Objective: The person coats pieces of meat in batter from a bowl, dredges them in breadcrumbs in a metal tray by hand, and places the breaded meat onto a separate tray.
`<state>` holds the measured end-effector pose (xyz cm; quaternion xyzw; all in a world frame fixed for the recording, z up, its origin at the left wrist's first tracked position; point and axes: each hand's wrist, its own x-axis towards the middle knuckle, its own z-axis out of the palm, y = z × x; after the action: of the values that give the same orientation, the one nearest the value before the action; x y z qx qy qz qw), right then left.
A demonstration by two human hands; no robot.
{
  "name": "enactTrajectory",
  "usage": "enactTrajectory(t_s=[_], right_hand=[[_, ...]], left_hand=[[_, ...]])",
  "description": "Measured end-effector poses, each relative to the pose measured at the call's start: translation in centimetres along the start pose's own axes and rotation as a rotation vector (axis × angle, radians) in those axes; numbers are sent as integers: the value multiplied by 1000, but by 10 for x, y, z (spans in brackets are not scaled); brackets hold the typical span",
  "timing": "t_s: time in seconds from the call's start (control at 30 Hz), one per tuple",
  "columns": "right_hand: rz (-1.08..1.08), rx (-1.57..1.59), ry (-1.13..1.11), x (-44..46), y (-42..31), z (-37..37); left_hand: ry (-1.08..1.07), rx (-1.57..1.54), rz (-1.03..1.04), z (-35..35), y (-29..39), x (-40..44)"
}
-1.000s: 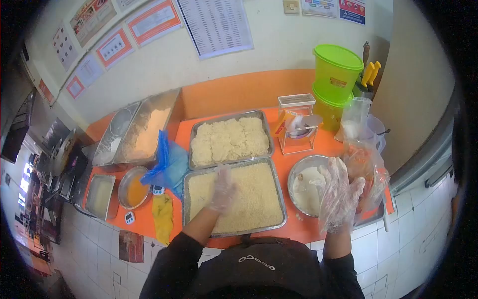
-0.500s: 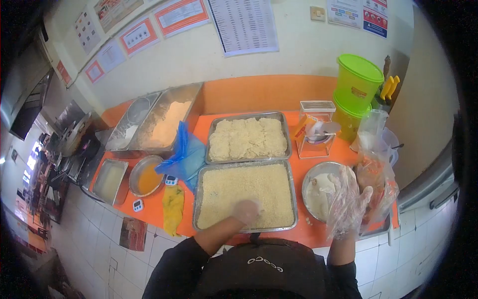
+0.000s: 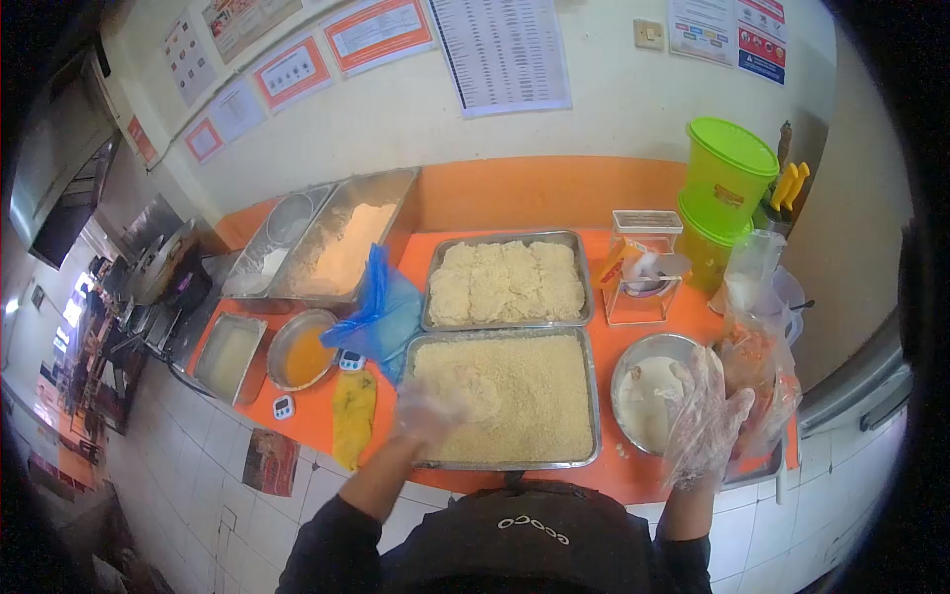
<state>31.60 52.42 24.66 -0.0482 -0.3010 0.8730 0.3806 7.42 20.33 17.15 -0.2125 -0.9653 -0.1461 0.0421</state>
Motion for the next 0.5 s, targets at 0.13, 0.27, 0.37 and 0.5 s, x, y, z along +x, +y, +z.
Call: enactTrajectory(t_s=[0.13, 0.27, 0.37, 0.5], right_hand=[[70, 166, 55, 7, 10, 3], [96, 253, 102, 7, 15, 9], [93, 241, 66, 6, 15, 6], [77, 152, 63, 2, 10, 9]], left_hand=[[-60, 288, 173, 74, -40, -41], [-239, 206, 124, 99, -75, -22], [-290, 103, 152, 40, -44, 3], [-100, 221, 349, 51, -51, 38]])
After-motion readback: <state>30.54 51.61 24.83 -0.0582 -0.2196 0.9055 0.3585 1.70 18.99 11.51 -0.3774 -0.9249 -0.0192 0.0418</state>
